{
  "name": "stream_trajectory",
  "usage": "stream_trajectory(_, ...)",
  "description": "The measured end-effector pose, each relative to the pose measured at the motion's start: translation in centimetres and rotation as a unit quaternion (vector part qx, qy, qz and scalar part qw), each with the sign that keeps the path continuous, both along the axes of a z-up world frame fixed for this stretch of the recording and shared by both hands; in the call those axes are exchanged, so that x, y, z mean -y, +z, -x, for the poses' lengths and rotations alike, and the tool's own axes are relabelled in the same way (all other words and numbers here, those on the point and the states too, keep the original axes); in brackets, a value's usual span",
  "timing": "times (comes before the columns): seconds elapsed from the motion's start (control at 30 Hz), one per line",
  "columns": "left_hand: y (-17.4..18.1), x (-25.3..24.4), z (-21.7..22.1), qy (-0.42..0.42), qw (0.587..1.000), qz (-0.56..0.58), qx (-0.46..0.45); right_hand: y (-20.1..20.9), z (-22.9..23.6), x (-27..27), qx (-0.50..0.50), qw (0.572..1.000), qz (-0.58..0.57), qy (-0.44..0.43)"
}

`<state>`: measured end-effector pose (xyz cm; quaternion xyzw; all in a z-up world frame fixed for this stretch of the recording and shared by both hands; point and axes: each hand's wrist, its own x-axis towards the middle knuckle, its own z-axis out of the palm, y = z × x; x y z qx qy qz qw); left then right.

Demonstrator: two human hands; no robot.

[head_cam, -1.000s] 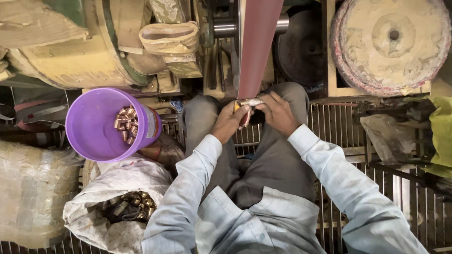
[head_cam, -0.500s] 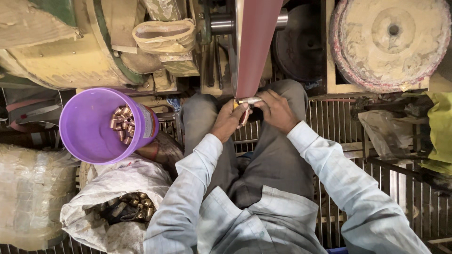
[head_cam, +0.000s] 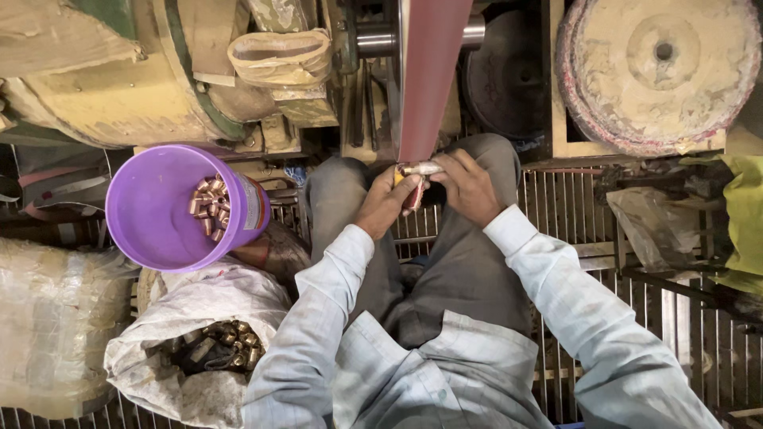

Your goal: The person sits on a metal grate floor and repeatedly picks up small brass-colored metal parts from a white sack. They hold each part against a moving belt sander to polish it, then place the finished part into a purple bucket.

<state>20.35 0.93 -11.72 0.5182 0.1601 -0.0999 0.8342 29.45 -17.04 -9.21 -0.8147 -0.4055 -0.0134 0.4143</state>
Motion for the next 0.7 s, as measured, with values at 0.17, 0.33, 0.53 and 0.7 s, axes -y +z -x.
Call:
stream_trajectory(0.17, 0.1, 0.1, -0.6, 0.002, 1.000, 0.013, -0.021, 0.1, -0.4, 0.0, -0.025, 0.999, 0.018, 0.011)
stream_trajectory(0.33, -0.2, 0.3, -0.8, 0.004, 0.999, -0.006, -0.050, -0.5, -1.1, 0.0, -0.060, 0.997, 0.043, 0.018)
stream_trajectory(0.53, -0.4, 0.5, -0.9, 0.006, 0.998, -0.012, -0.068, -0.6, -2.3, 0.1, -0.124, 0.990, 0.046, 0.046)
stream_trajectory(0.7, -0.6, 0.6, -1.1, 0.004, 0.998, -0.005, -0.068, -1.1, -3.3, 0.1, -0.200, 0.974, 0.100, 0.046)
